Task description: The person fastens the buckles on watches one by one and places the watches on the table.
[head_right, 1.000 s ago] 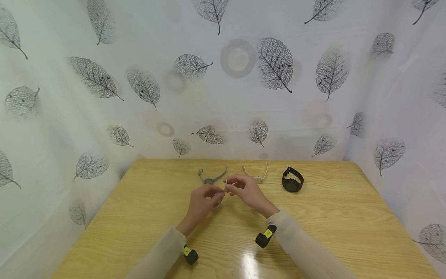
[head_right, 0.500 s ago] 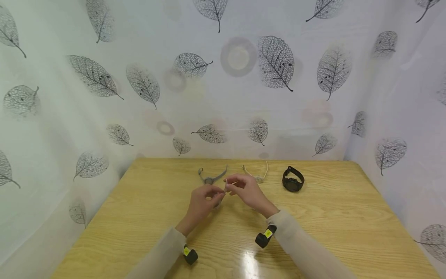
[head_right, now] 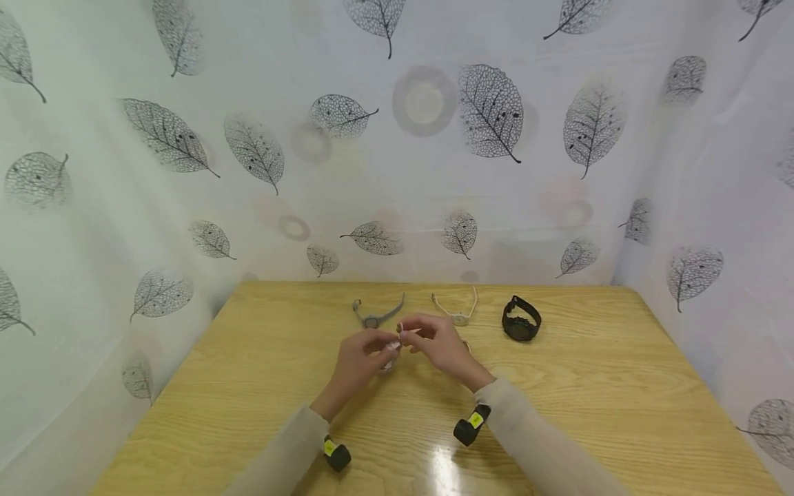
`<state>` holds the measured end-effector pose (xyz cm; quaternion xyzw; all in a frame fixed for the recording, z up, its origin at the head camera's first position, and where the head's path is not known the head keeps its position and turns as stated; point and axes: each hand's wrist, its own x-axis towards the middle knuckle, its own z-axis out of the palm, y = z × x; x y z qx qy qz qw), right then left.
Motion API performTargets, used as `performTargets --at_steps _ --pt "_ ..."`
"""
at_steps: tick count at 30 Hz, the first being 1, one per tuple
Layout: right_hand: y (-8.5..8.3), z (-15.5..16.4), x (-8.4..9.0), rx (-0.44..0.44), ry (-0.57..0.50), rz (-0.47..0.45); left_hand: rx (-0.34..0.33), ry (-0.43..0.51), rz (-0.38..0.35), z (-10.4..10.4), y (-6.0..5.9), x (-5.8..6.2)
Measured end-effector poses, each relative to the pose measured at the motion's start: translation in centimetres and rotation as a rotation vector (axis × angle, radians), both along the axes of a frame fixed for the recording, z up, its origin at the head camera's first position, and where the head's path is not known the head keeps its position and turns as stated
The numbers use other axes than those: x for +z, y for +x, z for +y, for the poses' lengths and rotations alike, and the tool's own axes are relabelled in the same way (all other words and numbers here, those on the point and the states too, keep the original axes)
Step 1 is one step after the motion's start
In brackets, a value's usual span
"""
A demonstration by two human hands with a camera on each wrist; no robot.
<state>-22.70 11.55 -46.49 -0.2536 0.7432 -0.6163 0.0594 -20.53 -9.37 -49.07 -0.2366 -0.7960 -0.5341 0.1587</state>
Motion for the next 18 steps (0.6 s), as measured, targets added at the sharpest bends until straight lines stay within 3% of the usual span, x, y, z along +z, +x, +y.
performTargets --at_steps 8,12,18 --pt "-0.05 0.09 -0.28 -0.033 -0.025 -0.014 0.027 0.156 -0.195 0.02 0.26 0.34" --pt "-0.02 0.07 -0.37 -0.070 -0.061 -0.016 0.043 0.220 -0.227 0.15 0.28 0.46" --pt "0.26 0.10 -0.09 -0.132 -0.058 0.017 0.047 0.286 -0.213 0.21 0.16 0.42"
